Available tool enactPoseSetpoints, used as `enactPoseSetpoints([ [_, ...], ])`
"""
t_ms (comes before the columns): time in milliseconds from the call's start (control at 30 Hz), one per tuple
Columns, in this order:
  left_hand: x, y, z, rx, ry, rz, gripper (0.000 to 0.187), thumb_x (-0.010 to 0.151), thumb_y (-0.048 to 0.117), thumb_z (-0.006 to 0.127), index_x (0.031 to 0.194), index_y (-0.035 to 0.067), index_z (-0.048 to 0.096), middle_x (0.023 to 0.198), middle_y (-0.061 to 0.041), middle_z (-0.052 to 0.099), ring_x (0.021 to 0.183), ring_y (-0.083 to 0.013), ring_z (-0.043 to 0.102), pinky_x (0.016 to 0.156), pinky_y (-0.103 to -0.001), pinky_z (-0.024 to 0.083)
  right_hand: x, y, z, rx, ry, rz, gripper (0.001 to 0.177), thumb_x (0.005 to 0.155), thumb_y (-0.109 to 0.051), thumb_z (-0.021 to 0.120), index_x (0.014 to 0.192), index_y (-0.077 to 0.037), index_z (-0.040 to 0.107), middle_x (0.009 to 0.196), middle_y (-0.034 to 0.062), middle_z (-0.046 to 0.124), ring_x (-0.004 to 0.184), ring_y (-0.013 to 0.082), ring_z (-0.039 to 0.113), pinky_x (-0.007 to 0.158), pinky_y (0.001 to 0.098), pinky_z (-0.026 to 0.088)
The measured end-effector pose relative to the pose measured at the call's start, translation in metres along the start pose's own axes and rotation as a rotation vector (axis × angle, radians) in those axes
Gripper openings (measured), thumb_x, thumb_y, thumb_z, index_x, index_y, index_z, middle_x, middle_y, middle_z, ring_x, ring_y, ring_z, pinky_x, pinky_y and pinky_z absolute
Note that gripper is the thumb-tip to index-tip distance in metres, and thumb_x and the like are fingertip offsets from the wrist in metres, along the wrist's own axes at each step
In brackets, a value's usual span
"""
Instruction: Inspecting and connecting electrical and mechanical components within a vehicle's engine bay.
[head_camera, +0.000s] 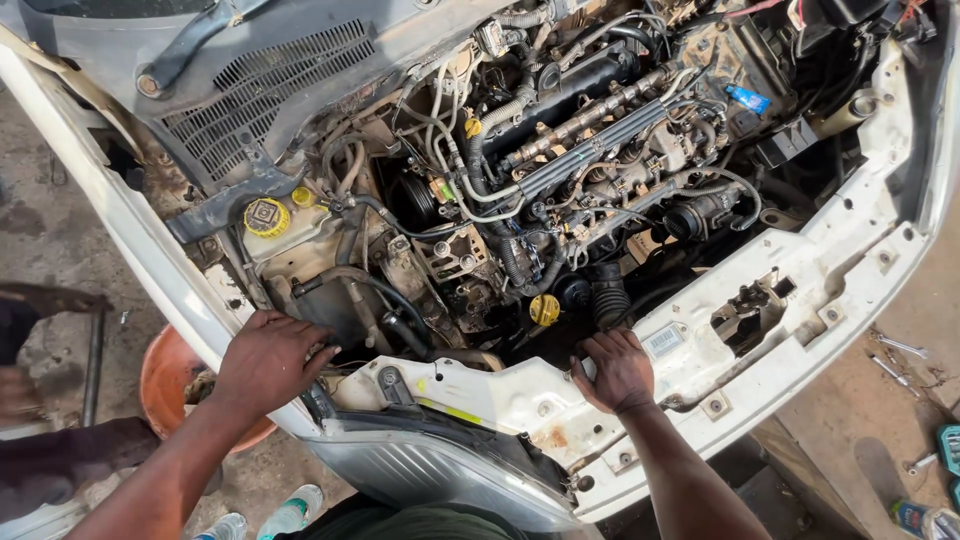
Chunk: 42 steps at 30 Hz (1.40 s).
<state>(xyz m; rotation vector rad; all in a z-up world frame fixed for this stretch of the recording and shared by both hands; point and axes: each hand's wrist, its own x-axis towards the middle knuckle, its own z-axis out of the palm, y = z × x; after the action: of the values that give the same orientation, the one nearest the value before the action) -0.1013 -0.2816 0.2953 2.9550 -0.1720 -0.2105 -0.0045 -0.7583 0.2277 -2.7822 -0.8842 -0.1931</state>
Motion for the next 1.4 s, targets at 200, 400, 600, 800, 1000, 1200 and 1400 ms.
enactPoseSetpoints([
  [200, -0.001, 0.012, 0.004, 0.111, -0.025, -0.102, 0.031, 0.093, 0.044, 0.061, 0.103, 0.02, 0.076, 0.102, 0.0, 0.078, 0.101, -0.0185, 0.071, 0.104, -0.034, 0.046, 0.001, 0.002, 0.001, 0.056, -0.009, -0.008, 0.021, 0.082, -0.033, 0.068, 0.085, -0.013, 0.071, 0.087, 0.0057, 0.069, 0.09, 0.0258, 0.066, 0.087, 0.0375, 0.048],
  [400, 0.023, 0.034, 0.008, 0.022, -0.193, -0.129, 0.033, 0.09, 0.042, 0.064, 0.114, 0.022, 0.074, 0.11, 0.001, 0.077, 0.104, -0.0192, 0.07, 0.105, -0.035, 0.044, 0.007, 0.002, 0.001, 0.05, -0.061, 0.063, 0.025, 0.081, -0.036, 0.068, 0.083, -0.011, 0.073, 0.086, 0.0064, 0.07, 0.089, 0.0267, 0.067, 0.089, 0.0383, 0.048],
  [600, 0.102, 0.071, 0.124, -1.109, -0.387, -0.335, 0.043, 0.095, 0.033, 0.063, 0.134, 0.015, 0.066, 0.127, -0.006, 0.075, 0.118, -0.0192, 0.07, 0.106, -0.037, 0.052, 0.017, -0.004, 0.009, 0.083, 0.002, 0.316, 0.028, 0.085, -0.036, 0.07, 0.082, -0.008, 0.074, 0.086, 0.0088, 0.075, 0.09, 0.0279, 0.069, 0.093, 0.0408, 0.05],
  [800, 0.174, 0.153, 0.157, -1.478, -0.509, -0.448, 0.059, 0.098, 0.027, 0.059, 0.153, 0.013, 0.044, 0.154, -0.005, 0.055, 0.143, -0.0202, 0.05, 0.119, -0.035, 0.036, 0.018, -0.002, 0.006, 0.1, 0.05, 0.343, 0.02, 0.088, -0.026, 0.067, 0.081, -0.008, 0.072, 0.086, 0.0079, 0.075, 0.09, 0.0284, 0.069, 0.093, 0.041, 0.05],
  [1000, 0.198, 0.182, 0.163, -1.457, -0.386, -0.621, 0.063, 0.09, 0.028, 0.067, 0.147, 0.012, 0.046, 0.146, -0.005, 0.056, 0.142, -0.0241, 0.047, 0.12, -0.048, 0.032, 0.023, 0.004, 0.005, 0.113, 0.1, 0.297, 0.016, 0.085, -0.023, 0.067, 0.079, -0.009, 0.071, 0.081, 0.0093, 0.072, 0.086, 0.03, 0.069, 0.093, 0.0424, 0.051],
  [1200, 0.194, 0.152, 0.14, -1.633, -0.595, -0.569, 0.037, 0.095, 0.033, 0.066, 0.126, 0.014, 0.058, 0.11, -0.01, 0.073, 0.115, -0.0225, 0.071, 0.107, -0.04, 0.051, 0.027, 0.004, 0.002, 0.17, 0.07, 0.285, 0.014, 0.085, -0.021, 0.067, 0.078, -0.01, 0.071, 0.077, 0.0089, 0.07, 0.081, 0.0284, 0.068, 0.092, 0.0413, 0.052],
  [1400, 0.188, 0.135, 0.11, -1.497, -0.678, -0.602, 0.036, 0.099, 0.04, 0.068, 0.119, 0.009, 0.068, 0.094, -0.004, 0.066, 0.101, -0.0253, 0.068, 0.095, -0.044, 0.055, 0.028, 0.008, 0.004, 0.158, 0.106, 0.25, 0.011, 0.083, -0.019, 0.069, 0.079, -0.01, 0.071, 0.077, 0.0081, 0.069, 0.082, 0.0273, 0.068, 0.089, 0.0401, 0.052],
])
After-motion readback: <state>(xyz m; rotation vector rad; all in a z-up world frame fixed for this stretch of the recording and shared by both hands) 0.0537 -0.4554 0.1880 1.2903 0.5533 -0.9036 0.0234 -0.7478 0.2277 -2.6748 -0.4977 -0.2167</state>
